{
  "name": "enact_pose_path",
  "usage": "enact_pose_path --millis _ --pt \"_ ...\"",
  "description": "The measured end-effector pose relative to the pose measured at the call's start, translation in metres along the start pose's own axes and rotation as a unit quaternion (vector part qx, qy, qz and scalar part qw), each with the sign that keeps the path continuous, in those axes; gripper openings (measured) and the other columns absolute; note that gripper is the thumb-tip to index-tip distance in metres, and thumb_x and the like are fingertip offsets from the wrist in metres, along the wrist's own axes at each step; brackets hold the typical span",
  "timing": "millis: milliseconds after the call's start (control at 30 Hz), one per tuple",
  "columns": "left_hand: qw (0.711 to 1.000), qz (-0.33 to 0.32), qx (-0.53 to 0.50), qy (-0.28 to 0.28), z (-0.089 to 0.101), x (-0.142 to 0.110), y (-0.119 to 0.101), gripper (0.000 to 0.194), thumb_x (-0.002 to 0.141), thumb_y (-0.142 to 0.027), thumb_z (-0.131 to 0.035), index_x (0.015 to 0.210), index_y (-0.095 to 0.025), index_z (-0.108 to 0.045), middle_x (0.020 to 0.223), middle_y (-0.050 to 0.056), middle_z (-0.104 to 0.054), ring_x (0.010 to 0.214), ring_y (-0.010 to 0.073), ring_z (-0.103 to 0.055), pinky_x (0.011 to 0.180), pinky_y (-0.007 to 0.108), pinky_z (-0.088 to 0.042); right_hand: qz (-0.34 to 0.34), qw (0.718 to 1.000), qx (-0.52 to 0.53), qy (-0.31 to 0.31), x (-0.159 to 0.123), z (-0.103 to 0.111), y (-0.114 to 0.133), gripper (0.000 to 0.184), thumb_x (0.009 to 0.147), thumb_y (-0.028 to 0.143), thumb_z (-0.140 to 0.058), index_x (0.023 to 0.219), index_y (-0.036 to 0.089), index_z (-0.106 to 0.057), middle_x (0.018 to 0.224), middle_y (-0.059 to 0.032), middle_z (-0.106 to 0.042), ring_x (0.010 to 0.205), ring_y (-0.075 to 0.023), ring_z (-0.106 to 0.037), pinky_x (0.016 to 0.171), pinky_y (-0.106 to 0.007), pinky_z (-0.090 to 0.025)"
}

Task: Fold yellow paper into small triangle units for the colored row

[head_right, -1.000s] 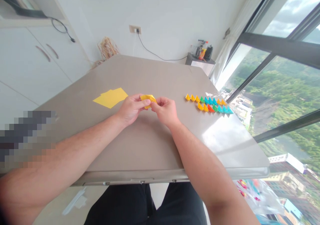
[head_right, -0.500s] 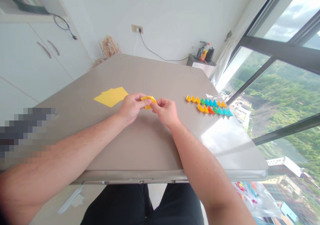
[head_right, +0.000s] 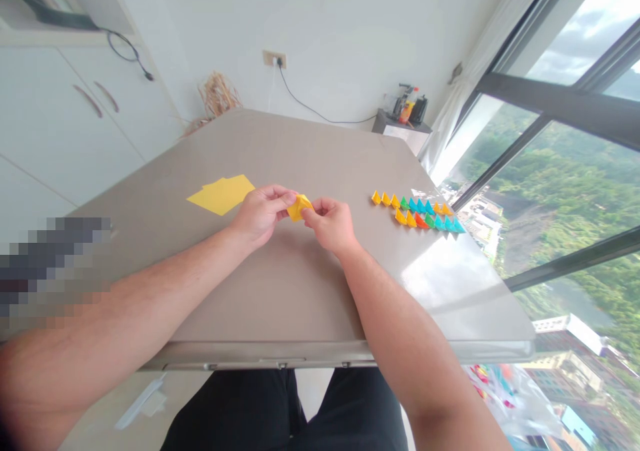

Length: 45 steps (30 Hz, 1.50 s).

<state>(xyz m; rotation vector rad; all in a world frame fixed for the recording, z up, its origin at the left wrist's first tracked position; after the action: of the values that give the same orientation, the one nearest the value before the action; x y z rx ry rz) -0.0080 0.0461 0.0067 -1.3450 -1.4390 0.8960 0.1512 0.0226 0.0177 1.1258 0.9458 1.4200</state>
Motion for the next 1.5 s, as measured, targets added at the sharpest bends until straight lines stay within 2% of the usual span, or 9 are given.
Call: enact_pose_path --millis 167,533,700,767,900,1000,1133,1267,1500 --pt "0.998 0.049 -0.028 0.011 0.002 0.002 0.004 0.021 0.069 -0.032 -0.085 0.071 -0.017 -0.070 0.085 0.005 -0.074 0.082 0.0191 -0.069 0.081 0.038 -0.054 0.007 1.000 -0.025 -0.004 -0.001 0.000 0.002 0.016 0.072 0.034 -0.071 0.068 0.020 -0.065 0.065 0.0001 -0.067 0.056 -0.0120 -0.051 0.052 -0.026 -0.038" --pt "0.995 0.057 -0.088 0.000 -0.001 0.000 0.002 0.017 0.069 -0.024 -0.083 0.070 -0.017 -0.068 0.079 0.004 -0.071 0.078 0.0177 -0.066 0.078 0.037 -0.051 0.005 1.000 -0.013 0.003 -0.002 -0.001 0.004 0.017 0.073 0.035 -0.071 0.068 0.019 -0.066 0.066 -0.0004 -0.068 0.057 -0.0118 -0.051 0.054 -0.027 -0.038" --pt "0.989 0.068 -0.100 0.084 -0.010 -0.005 -0.001 0.019 0.071 -0.030 -0.084 0.079 -0.016 -0.074 0.081 0.004 -0.072 0.074 0.0157 -0.064 0.079 0.036 -0.051 0.025 1.000 0.008 -0.009 -0.003 -0.001 0.004 0.022 0.075 0.039 -0.073 0.070 0.019 -0.067 0.068 -0.0010 -0.069 0.059 -0.0122 -0.053 0.055 -0.026 -0.040" --pt "0.988 0.061 -0.098 0.098 -0.014 -0.007 -0.002 0.017 0.070 -0.028 -0.085 0.077 -0.016 -0.075 0.078 0.003 -0.071 0.071 0.0154 -0.064 0.078 0.036 -0.051 0.030 0.999 0.011 -0.016 -0.003 -0.002 0.004 0.022 0.075 0.039 -0.073 0.071 0.019 -0.067 0.068 -0.0008 -0.069 0.059 -0.0124 -0.054 0.055 -0.026 -0.041" --pt "0.992 0.048 -0.095 0.062 -0.013 -0.007 -0.001 0.016 0.066 -0.025 -0.086 0.071 -0.016 -0.074 0.074 0.003 -0.072 0.070 0.0152 -0.064 0.079 0.035 -0.051 0.031 0.999 0.002 -0.019 -0.002 -0.004 0.003 0.022 0.076 0.038 -0.073 0.069 0.019 -0.068 0.066 -0.0010 -0.069 0.057 -0.0122 -0.054 0.054 -0.027 -0.042" --pt "0.995 0.039 -0.083 0.031 -0.008 -0.004 0.002 0.016 0.065 -0.025 -0.087 0.071 -0.017 -0.075 0.078 0.003 -0.073 0.076 0.0159 -0.066 0.083 0.036 -0.052 0.057 0.998 -0.013 -0.023 -0.002 -0.005 0.003 0.020 0.076 0.039 -0.074 0.077 0.019 -0.073 0.071 -0.0018 -0.071 0.062 -0.0145 -0.060 0.060 -0.029 -0.048" --pt "1.000 -0.013 -0.016 -0.002 0.000 0.001 -0.001 0.020 0.064 -0.030 -0.089 0.076 -0.019 -0.078 0.083 0.004 -0.076 0.086 0.0195 -0.068 0.090 0.038 -0.052 0.172 0.980 -0.035 -0.093 -0.005 -0.002 0.007 0.020 0.078 0.032 -0.072 0.094 0.022 -0.077 0.089 -0.0034 -0.074 0.077 -0.0170 -0.065 0.072 -0.032 -0.055" --pt "0.993 -0.077 0.092 -0.007 0.001 -0.001 -0.010 0.021 0.065 -0.035 -0.088 0.078 -0.020 -0.079 0.088 0.004 -0.076 0.088 0.0207 -0.068 0.087 0.036 -0.053 0.256 0.955 -0.044 -0.143 -0.009 0.002 0.012 0.011 0.082 0.025 -0.067 0.084 0.024 -0.077 0.083 -0.0024 -0.067 0.072 -0.0147 -0.060 0.067 -0.031 -0.052" --pt "0.985 -0.102 0.137 0.010 0.001 -0.004 -0.012 0.017 0.067 -0.034 -0.086 0.075 -0.021 -0.079 0.090 0.004 -0.076 0.086 0.0198 -0.068 0.080 0.033 -0.054 0.230 0.964 -0.047 -0.127 -0.008 0.004 0.012 0.011 0.081 0.022 -0.066 0.075 0.023 -0.076 0.072 0.0004 -0.060 0.063 -0.0124 -0.053 0.060 -0.029 -0.044"
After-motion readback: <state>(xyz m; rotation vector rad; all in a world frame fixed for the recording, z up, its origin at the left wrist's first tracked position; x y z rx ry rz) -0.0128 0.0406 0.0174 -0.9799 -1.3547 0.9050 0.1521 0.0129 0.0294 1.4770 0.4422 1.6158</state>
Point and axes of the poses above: each hand's wrist, its own x-axis towards the middle knuckle, its own z-axis out of the back of the hand, y = z × x, the point moved 3 cm from there along x, towards the middle knuckle
